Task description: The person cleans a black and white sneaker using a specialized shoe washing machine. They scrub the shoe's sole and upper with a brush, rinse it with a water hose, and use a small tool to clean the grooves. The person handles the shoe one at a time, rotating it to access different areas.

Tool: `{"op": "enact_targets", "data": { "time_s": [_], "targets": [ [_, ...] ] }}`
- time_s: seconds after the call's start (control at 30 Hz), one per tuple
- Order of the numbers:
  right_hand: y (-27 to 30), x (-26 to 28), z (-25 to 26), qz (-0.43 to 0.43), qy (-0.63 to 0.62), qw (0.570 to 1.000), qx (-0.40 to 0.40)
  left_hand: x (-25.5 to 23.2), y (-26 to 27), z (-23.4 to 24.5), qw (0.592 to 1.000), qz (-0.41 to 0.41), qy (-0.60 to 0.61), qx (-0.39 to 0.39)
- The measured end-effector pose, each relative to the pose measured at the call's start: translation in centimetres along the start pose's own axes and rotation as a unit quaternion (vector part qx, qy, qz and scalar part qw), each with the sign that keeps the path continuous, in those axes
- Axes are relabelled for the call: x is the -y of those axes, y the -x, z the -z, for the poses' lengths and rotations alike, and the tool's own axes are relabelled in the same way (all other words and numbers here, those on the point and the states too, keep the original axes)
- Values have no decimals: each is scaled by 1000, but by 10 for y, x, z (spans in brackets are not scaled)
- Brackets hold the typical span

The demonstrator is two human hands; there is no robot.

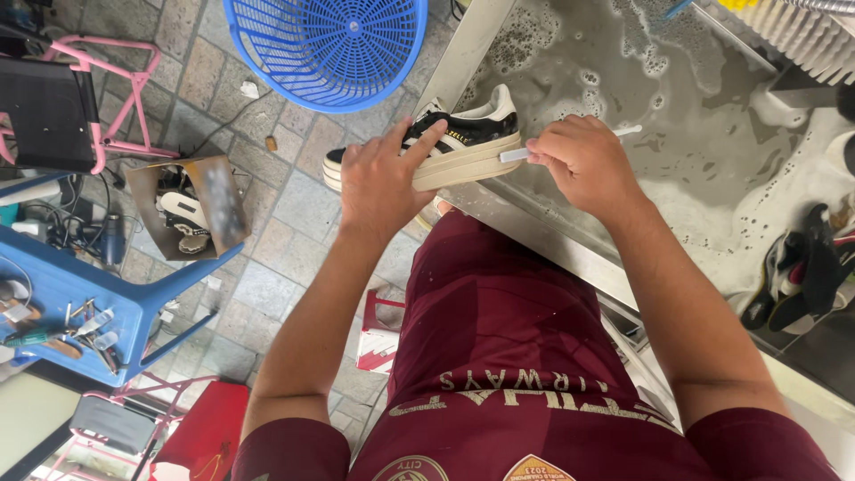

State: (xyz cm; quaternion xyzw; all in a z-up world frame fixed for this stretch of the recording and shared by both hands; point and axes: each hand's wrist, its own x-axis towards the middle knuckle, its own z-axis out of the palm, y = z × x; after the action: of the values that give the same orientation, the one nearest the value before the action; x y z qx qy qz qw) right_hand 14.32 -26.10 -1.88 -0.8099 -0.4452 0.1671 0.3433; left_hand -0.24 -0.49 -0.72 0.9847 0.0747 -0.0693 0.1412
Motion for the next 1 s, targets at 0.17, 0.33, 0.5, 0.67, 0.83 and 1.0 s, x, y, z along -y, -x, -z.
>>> {"op": "enact_targets", "data": {
  "time_s": [0.17,0.33,0.5,0.67,0.83,1.0],
  "targets": [
    [9,-7,-7,-30,2,1000,-3,-7,5,-11,999,22,-3,-33],
    [1,14,-33,23,39,999,-8,-7,3,-15,999,22,-7,-43],
    [-2,36,-56,89,59,993,-42,-5,3,-14,999,11,-15,-36],
    [11,-14,-21,38,92,995,-8,-6,2,-14,999,5,-25,-26],
    [0,25,-42,108,88,989,-53,-11,2,-14,999,15,-20,-25],
    [3,11,-45,113,61,990,-56,-12,4,-13,999,20,-22,-27]
  ]
}}
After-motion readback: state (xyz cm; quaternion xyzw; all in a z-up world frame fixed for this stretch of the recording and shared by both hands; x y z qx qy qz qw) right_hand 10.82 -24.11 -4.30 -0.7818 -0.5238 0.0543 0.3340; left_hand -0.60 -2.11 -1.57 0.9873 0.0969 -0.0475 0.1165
